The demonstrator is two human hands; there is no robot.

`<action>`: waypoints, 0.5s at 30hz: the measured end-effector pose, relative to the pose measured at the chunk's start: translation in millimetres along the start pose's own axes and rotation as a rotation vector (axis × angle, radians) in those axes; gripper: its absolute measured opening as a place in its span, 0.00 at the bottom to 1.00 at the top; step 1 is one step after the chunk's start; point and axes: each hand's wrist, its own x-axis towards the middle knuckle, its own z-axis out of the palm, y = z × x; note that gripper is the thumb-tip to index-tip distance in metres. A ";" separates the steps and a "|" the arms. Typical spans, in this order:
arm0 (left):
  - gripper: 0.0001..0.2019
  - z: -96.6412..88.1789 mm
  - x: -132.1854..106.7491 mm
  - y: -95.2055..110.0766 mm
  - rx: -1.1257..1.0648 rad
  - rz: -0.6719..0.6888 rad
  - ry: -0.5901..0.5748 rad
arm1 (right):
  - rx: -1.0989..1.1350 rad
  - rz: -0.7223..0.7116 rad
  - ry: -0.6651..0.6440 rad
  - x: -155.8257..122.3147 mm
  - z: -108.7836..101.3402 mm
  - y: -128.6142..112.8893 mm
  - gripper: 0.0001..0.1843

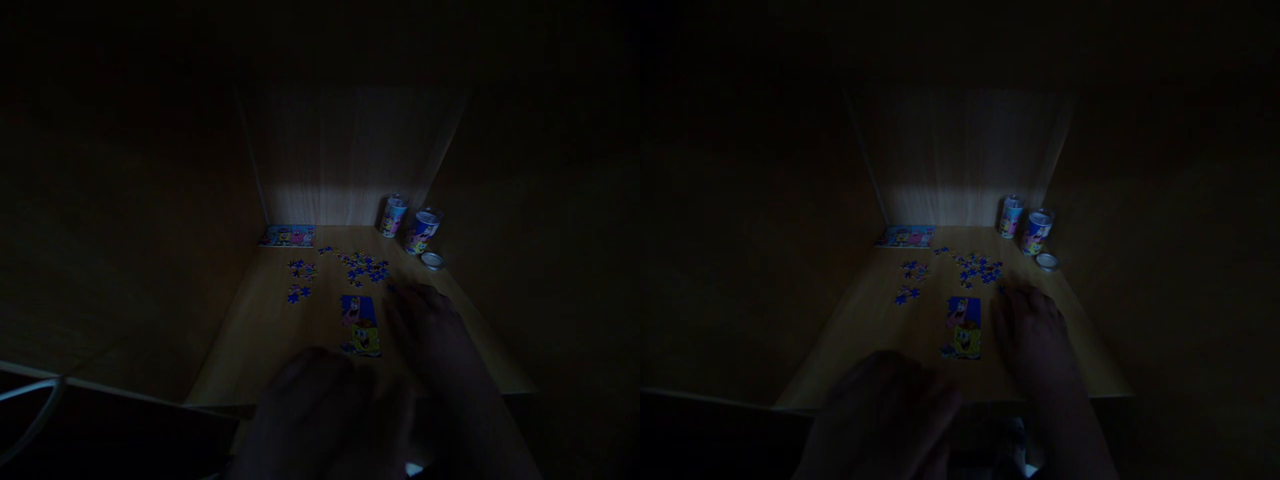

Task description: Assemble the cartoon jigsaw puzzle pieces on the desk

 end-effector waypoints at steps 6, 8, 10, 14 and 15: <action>0.10 3.0 -12.4 -70.8 0.231 -0.203 -0.207 | 0.004 -0.001 0.018 -1.0 1.0 -1.0 0.23; 0.12 8.5 -20.9 -87.0 0.295 -0.318 -0.286 | 0.006 -0.009 0.021 -1.1 0.1 -2.3 0.22; 0.13 14.4 -26.8 -96.1 0.325 -0.438 -0.307 | 0.005 -0.009 0.031 -1.1 -1.2 -3.7 0.22; 0.16 20.1 -28.1 -97.1 0.330 -0.540 -0.335 | 0.005 -0.009 0.034 -1.1 -2.8 -4.9 0.22; 0.15 20.1 -27.2 -96.0 0.330 -0.547 -0.342 | 0.005 -0.011 0.031 -1.1 -2.7 -4.8 0.22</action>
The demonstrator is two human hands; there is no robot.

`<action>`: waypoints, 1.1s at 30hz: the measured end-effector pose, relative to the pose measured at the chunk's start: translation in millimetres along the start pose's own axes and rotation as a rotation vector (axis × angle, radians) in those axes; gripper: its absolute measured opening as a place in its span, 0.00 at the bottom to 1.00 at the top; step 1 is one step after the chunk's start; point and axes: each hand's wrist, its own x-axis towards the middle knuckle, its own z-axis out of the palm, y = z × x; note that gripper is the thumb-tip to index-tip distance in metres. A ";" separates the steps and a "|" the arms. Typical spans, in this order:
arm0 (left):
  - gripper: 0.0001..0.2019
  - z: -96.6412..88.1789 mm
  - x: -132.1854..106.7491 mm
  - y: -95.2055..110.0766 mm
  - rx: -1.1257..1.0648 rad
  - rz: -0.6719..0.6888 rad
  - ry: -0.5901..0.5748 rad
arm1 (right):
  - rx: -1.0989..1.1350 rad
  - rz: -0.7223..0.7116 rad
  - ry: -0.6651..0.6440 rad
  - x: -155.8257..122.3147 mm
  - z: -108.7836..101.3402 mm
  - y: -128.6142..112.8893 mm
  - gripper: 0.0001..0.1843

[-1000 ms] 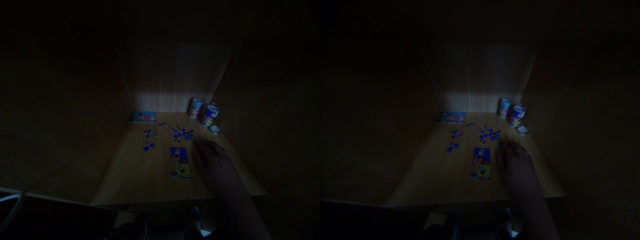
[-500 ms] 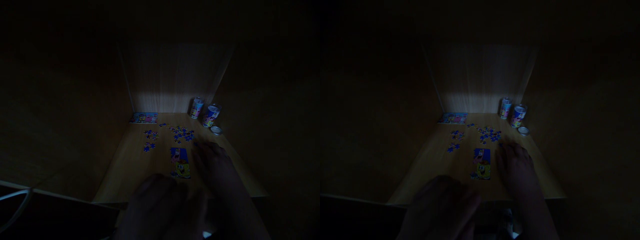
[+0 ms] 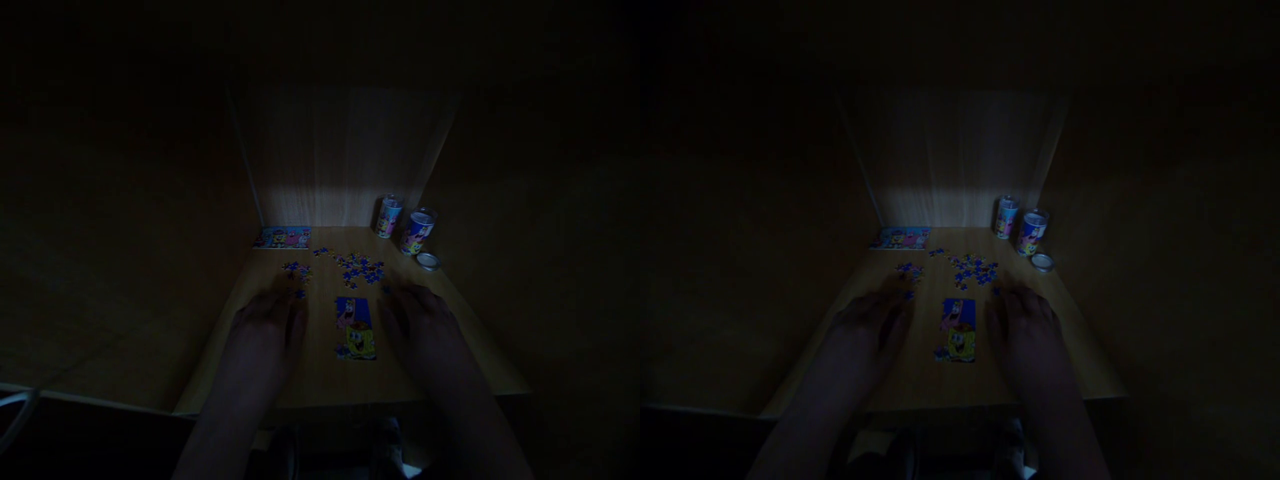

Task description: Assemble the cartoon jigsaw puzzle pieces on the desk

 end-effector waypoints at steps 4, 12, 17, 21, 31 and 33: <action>0.12 -3.1 0.5 2.7 -0.008 -0.010 -0.017 | -0.020 -0.001 -0.003 0.1 1.2 1.2 0.23; 0.12 -3.5 0.7 3.1 -0.088 0.145 -0.016 | -0.005 -0.001 0.017 0.0 0.6 1.3 0.22; 0.10 -1.8 0.5 3.8 -0.114 0.158 0.011 | 0.005 -0.001 0.012 -0.3 0.6 1.1 0.22; 0.14 0.9 0.7 5.0 -0.095 0.103 0.032 | 0.008 -0.004 0.008 -0.3 0.1 -1.0 0.23; 0.13 2.0 0.5 4.2 -0.138 0.148 -0.046 | 0.001 0.013 -0.001 0.4 -2.3 -2.0 0.23; 0.12 1.1 0.5 4.1 -0.150 0.170 -0.051 | 0.004 0.005 -0.001 0.3 -2.0 -1.8 0.23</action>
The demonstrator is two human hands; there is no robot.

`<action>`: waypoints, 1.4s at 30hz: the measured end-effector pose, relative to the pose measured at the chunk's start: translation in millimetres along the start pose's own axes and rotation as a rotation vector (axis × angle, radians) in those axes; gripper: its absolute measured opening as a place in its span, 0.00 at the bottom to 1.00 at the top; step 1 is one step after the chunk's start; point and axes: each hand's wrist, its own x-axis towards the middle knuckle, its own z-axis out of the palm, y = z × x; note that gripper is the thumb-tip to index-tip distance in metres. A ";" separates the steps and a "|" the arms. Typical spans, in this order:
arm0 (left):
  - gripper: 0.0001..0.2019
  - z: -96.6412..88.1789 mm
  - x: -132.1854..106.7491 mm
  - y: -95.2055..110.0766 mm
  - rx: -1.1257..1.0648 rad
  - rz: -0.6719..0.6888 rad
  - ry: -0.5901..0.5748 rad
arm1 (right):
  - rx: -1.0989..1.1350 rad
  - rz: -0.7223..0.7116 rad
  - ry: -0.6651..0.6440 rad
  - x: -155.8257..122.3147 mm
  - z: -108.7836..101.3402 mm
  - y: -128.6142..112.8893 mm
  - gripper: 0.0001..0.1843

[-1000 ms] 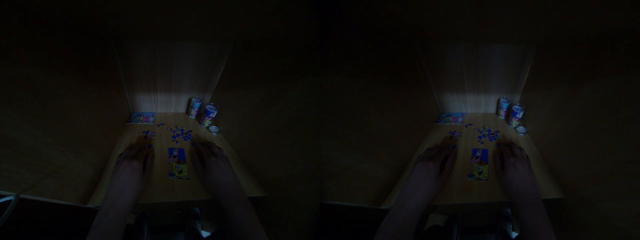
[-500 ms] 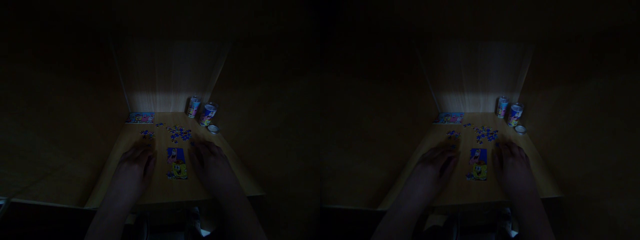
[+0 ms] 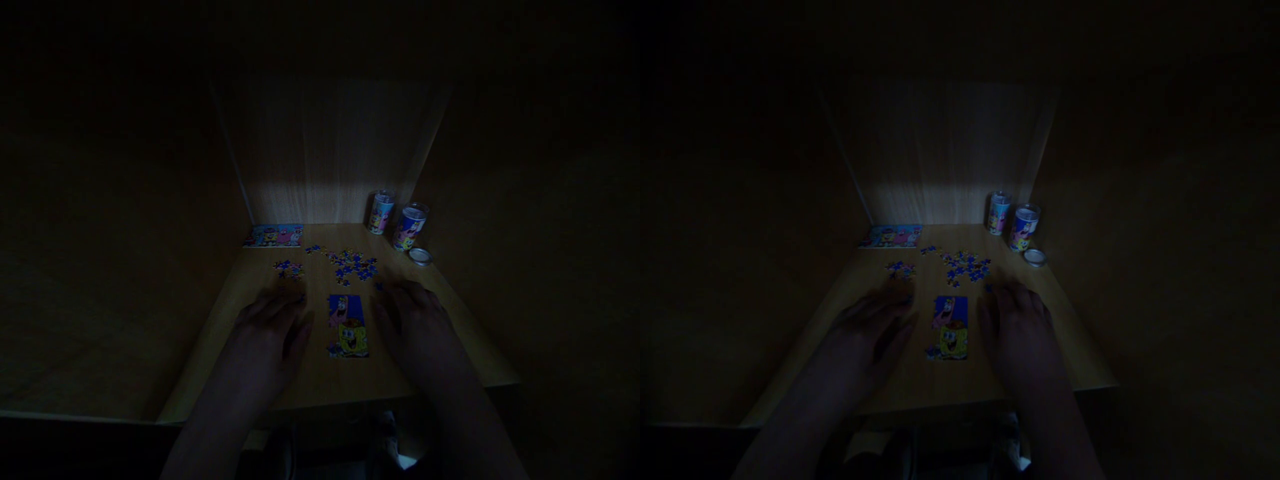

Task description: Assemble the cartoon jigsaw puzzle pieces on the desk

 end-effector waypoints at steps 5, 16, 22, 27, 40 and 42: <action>0.09 -0.7 -0.2 1.2 -0.003 0.005 -0.014 | 0.013 -0.014 0.031 -0.1 2.0 1.2 0.22; 0.14 -0.5 1.6 2.2 0.061 -0.061 0.074 | 0.013 0.013 0.034 -0.7 2.1 2.0 0.23; 0.12 -1.1 0.3 3.7 0.011 -0.048 0.020 | 0.117 -0.115 0.047 0.9 -1.4 -2.4 0.20; 0.11 -1.5 0.5 2.9 0.002 -0.039 0.036 | 0.248 -0.233 0.008 -1.2 -1.4 -29.5 0.16; 0.13 1.0 0.5 0.0 0.100 -0.145 0.035 | 0.356 -0.306 -0.176 -1.9 -1.3 -40.8 0.13; 0.14 -0.1 -0.2 1.0 0.116 -0.167 0.033 | 0.357 -0.318 -0.169 -1.3 0.3 -40.2 0.12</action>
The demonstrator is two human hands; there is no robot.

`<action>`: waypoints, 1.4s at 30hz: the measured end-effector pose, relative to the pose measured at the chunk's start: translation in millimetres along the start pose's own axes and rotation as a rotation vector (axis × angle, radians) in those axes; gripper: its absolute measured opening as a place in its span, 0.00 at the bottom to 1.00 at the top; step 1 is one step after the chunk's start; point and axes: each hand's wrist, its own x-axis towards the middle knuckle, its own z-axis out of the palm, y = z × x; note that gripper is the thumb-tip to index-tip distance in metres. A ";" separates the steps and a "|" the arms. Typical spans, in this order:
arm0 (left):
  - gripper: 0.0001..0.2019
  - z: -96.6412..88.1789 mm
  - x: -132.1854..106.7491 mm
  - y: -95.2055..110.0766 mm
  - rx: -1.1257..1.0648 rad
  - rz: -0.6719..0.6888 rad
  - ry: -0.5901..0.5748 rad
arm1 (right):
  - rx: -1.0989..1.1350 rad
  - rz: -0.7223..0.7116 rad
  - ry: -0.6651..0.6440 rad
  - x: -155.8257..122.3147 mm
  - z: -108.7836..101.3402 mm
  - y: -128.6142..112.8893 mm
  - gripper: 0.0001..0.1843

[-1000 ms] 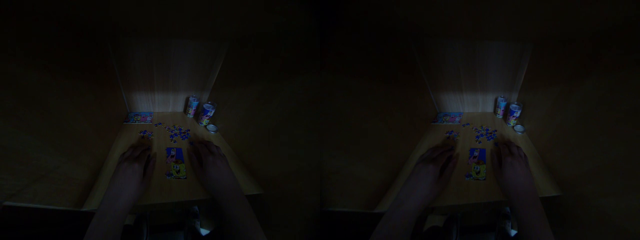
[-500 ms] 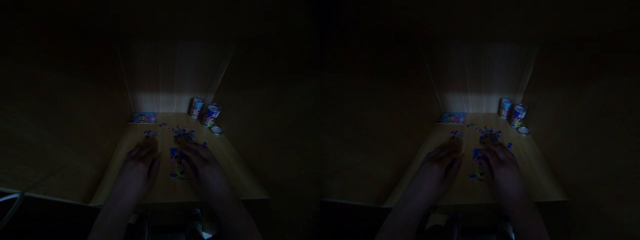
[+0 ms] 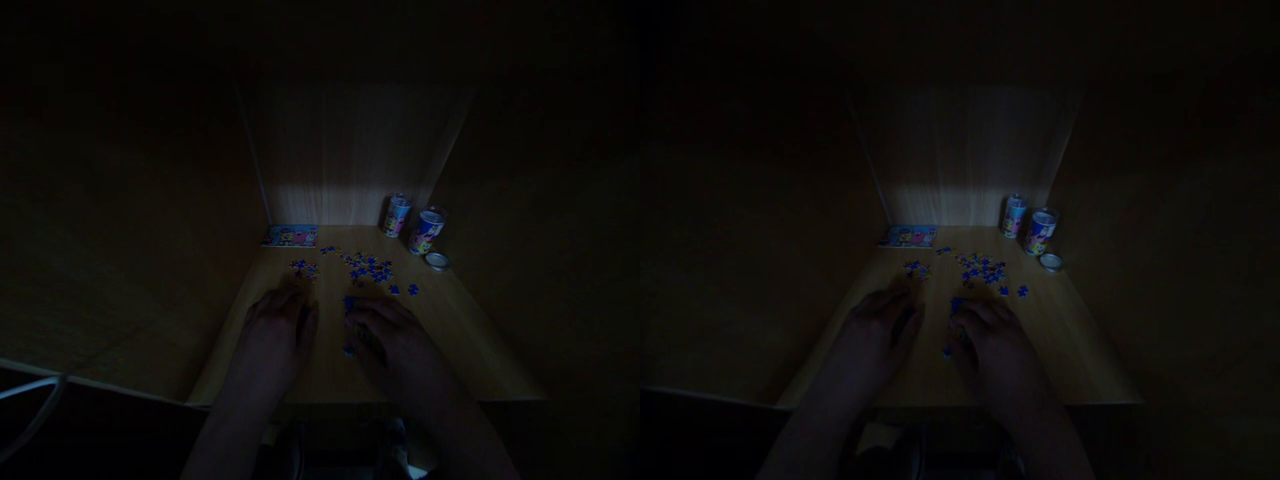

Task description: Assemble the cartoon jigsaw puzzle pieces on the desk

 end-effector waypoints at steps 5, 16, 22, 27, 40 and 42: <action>0.15 0.0 -1.5 -0.2 0.029 -0.044 0.019 | -0.007 0.011 0.023 0.5 2.6 2.2 0.12; 0.19 1.9 -5.7 -11.3 0.128 -0.166 0.014 | -0.003 0.054 0.051 -1.0 3.7 -0.4 0.11; 0.19 4.0 -5.9 -9.1 0.193 -0.177 0.038 | -0.020 0.058 0.059 -0.1 3.7 -1.4 0.12; 0.25 7.2 0.0 -4.4 0.095 0.021 -0.044 | -0.018 0.051 0.058 0.3 4.7 -0.1 0.11; 0.41 16.9 -1.1 -5.5 0.218 -0.263 -0.098 | -0.033 0.064 0.047 1.2 1.5 -5.3 0.12; 0.38 17.8 0.8 -6.0 0.188 -0.211 -0.078 | -0.029 0.059 0.042 1.0 1.7 -4.5 0.13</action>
